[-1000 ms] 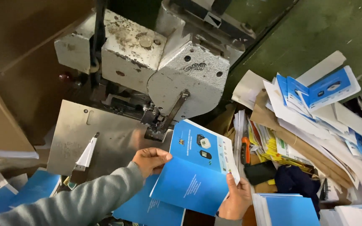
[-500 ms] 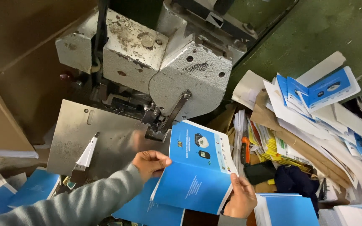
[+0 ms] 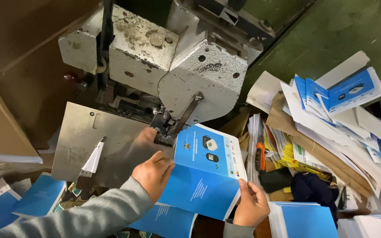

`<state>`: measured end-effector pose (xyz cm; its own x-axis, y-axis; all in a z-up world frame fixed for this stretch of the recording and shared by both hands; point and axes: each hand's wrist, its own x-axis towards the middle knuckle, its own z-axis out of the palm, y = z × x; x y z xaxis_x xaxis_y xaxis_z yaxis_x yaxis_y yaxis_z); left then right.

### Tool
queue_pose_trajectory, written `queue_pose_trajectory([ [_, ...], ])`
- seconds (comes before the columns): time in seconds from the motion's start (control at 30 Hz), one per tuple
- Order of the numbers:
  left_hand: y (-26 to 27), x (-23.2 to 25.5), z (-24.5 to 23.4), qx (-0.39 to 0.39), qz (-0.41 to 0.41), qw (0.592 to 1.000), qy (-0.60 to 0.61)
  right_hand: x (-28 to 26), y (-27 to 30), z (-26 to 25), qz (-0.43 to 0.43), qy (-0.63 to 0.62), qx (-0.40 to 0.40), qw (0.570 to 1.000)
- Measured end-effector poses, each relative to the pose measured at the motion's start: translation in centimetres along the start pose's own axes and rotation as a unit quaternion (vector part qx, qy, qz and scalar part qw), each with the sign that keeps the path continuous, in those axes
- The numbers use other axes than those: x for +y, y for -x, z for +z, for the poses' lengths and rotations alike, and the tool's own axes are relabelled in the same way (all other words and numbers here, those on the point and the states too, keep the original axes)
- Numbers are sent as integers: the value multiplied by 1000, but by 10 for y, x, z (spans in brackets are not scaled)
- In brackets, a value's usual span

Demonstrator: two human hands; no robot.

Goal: The person operates a manual binding machine to staple blue booklets. They feed the booklets into the machine, press the lever to secure the binding, and place the finished items into a cardboard box. The person also uses pliers to cut a thread from a booklet and briefly writes in a logbook.

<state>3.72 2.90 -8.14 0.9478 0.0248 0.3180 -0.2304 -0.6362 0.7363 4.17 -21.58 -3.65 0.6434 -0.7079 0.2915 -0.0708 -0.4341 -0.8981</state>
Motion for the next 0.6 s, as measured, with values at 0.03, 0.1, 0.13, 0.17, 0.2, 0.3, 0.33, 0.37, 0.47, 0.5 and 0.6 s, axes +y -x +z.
queue_pose_trajectory([
  [0.03,1,-3,5,8,18,999,-38,2,0,0,-12,12,2,1000],
  [0.1,2,-12,17,16,34,996,-76,6,1,0,-25,24,1,999],
  [0.13,1,-18,25,0,84,983,-166,8,1,0,-50,24,-1,998],
  [0.17,1,-24,34,-15,133,958,-254,11,1,1,-75,24,-4,997],
  [0.2,0,-14,22,-15,132,958,-254,8,2,1,-75,24,-5,997],
  [0.3,-7,7,-9,-57,-60,995,-49,9,2,1,-72,23,-14,997],
  [0.33,-11,7,-15,-57,-102,993,16,15,0,2,-42,-3,-18,999],
  [0.37,-16,8,-21,-57,-143,985,81,21,-2,3,-12,-29,-21,999],
  [0.47,-30,25,-50,-132,-322,897,272,33,-6,5,74,-101,-41,991],
  [0.5,-31,14,-41,-133,-323,897,271,38,-9,4,75,-100,-42,991],
  [0.6,-32,-11,-20,-137,-333,838,410,53,-17,3,182,-157,-99,966],
])
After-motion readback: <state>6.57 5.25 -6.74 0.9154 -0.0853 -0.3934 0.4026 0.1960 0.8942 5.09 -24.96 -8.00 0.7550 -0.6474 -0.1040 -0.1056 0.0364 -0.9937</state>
